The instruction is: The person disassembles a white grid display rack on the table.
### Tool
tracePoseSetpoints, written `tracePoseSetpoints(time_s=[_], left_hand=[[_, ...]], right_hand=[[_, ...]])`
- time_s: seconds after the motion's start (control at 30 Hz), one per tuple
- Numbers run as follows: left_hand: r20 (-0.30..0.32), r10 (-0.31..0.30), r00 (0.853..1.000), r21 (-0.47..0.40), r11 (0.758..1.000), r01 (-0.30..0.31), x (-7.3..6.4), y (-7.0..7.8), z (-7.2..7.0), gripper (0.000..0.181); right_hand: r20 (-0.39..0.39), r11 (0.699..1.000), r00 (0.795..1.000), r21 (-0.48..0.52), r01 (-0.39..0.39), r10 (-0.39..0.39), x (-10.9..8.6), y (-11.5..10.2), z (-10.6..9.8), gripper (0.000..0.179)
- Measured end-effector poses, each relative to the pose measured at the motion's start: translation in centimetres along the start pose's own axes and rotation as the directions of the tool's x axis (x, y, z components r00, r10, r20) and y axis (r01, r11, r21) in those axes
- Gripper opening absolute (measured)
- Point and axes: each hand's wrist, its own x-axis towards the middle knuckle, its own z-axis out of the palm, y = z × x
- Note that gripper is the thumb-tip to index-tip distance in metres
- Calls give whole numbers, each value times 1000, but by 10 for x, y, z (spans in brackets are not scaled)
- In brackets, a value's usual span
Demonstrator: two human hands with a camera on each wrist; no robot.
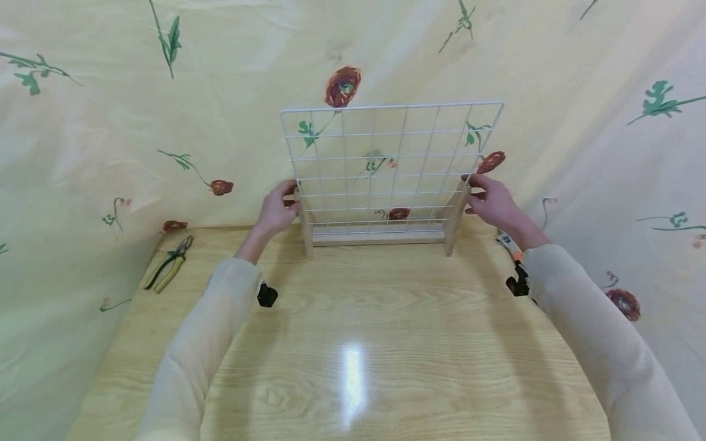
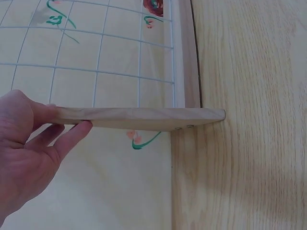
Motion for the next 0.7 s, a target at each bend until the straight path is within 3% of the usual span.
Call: tracePoseSetpoints(time_s=[0.27, 0.53, 0.7], left_hand=[[-25, 94, 995, 108, 990, -91, -1, -6, 4, 49], [-79, 102, 992, 184, 979, -86, 0, -11, 5, 47], [-91, 115, 989, 185, 978, -97, -2, -13, 8, 49]], right_hand=[[-10, 999, 1000, -31, -10, 10, 1, 1, 2, 45], [-11, 998, 999, -16, -53, 53, 1, -2, 6, 47], [-24, 998, 999, -39, -48, 47, 2, 0, 8, 47]])
